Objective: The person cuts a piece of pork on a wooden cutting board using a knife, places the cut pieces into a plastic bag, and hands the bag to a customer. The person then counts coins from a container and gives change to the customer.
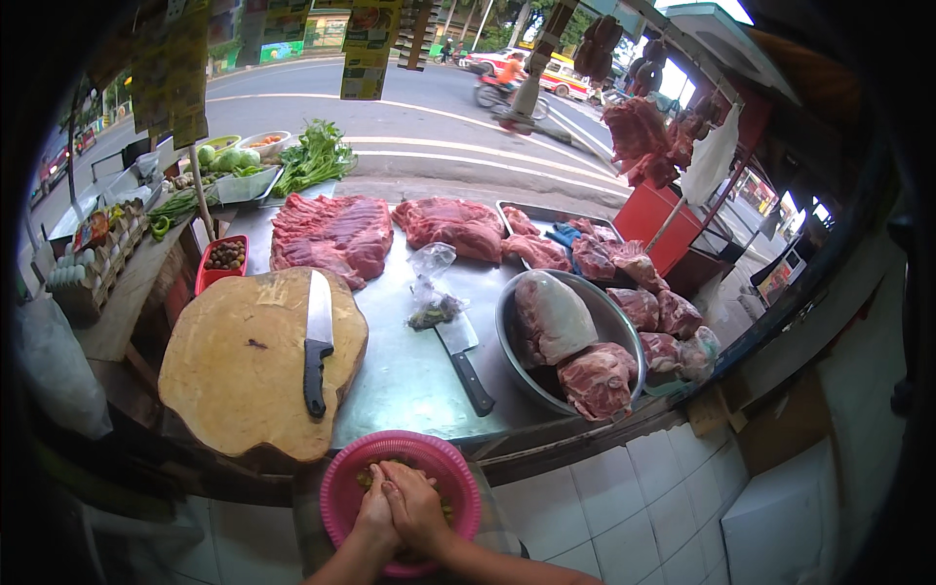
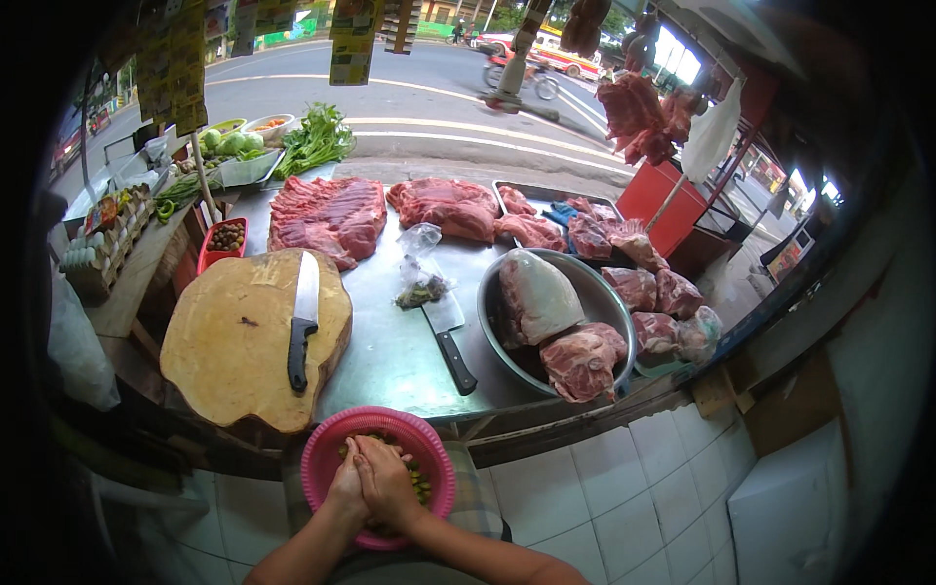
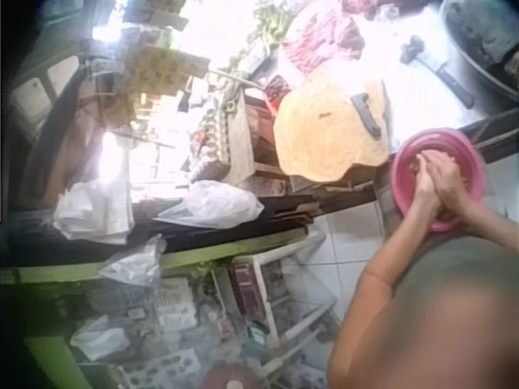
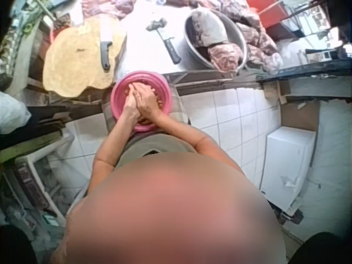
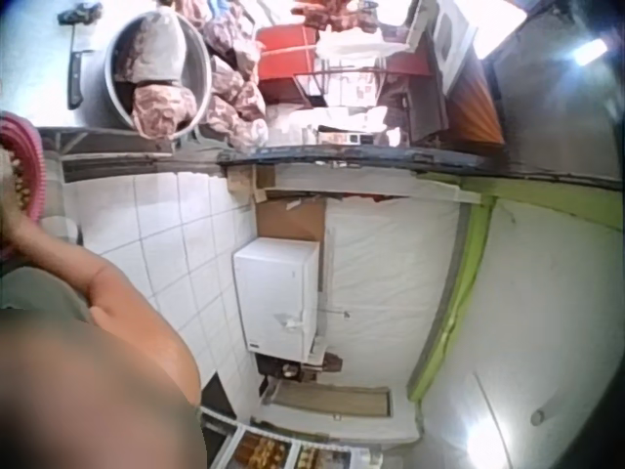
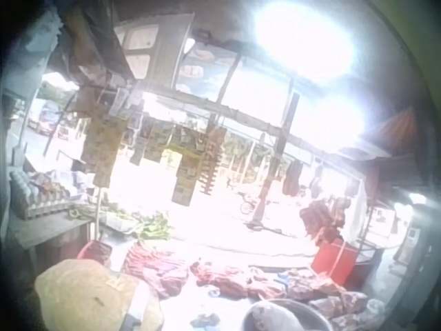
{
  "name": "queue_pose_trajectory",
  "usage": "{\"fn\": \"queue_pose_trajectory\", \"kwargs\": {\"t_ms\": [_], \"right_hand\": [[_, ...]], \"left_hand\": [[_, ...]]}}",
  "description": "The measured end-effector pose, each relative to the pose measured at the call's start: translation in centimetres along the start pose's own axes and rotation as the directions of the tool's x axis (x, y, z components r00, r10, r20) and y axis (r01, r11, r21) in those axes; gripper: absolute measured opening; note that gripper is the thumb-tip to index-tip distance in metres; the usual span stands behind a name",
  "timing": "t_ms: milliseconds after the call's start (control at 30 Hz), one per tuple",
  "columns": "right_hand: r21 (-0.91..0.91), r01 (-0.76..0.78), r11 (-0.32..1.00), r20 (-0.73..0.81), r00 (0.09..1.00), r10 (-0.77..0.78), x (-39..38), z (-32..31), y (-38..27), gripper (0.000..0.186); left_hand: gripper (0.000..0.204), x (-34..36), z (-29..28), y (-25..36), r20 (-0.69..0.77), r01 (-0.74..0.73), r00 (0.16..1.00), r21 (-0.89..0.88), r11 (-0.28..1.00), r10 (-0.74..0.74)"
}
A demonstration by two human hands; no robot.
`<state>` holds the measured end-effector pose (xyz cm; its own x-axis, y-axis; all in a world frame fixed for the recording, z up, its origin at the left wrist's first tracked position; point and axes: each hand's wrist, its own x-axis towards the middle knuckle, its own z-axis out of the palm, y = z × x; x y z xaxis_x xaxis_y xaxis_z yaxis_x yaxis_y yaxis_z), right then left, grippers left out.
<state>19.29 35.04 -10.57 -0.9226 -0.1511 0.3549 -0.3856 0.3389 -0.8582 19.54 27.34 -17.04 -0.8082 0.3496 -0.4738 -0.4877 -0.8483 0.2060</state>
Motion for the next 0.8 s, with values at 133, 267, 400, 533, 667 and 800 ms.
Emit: {"fn": "queue_pose_trajectory", "kwargs": {"t_ms": [133,267,400,533,667,800], "right_hand": [[-0.031,-0.024,0.999,0.06,0.998,0.026,0.4,-0.1,0.4,0.021],[-0.076,-0.028,0.997,0.068,0.997,0.033,0.3,0.0,0.6,0.018],[-0.054,-0.031,0.998,0.062,0.997,0.035,0.7,0.2,0.9,0.024],[0.001,-0.154,0.988,0.111,0.982,0.153,1.0,0.4,1.7,0.028],[0.051,-0.207,0.977,0.152,0.969,0.197,0.9,0.6,2.4,0.029],[0.09,-0.182,0.979,0.141,0.975,0.169,1.0,0.9,2.9,0.029]], "left_hand": [[0.06,0.0,0.0,-0.1,0.052,-0.039,0.998,-0.056,0.998,0.042],[0.067,0.5,-0.7,0.1,-0.066,-0.038,0.997,-0.042,0.998,0.035],[0.067,0.8,-0.7,0.3,-0.121,-0.002,0.993,-0.054,0.999,-0.004],[0.061,0.9,-0.3,0.2,-0.112,0.002,0.994,-0.066,0.998,-0.009],[0.055,1.4,-1.2,-0.6,-0.12,-0.04,0.992,-0.077,0.996,0.03],[0.05,2.3,-3.8,-1.3,-0.129,-0.092,0.988,-0.089,0.992,0.08]]}}
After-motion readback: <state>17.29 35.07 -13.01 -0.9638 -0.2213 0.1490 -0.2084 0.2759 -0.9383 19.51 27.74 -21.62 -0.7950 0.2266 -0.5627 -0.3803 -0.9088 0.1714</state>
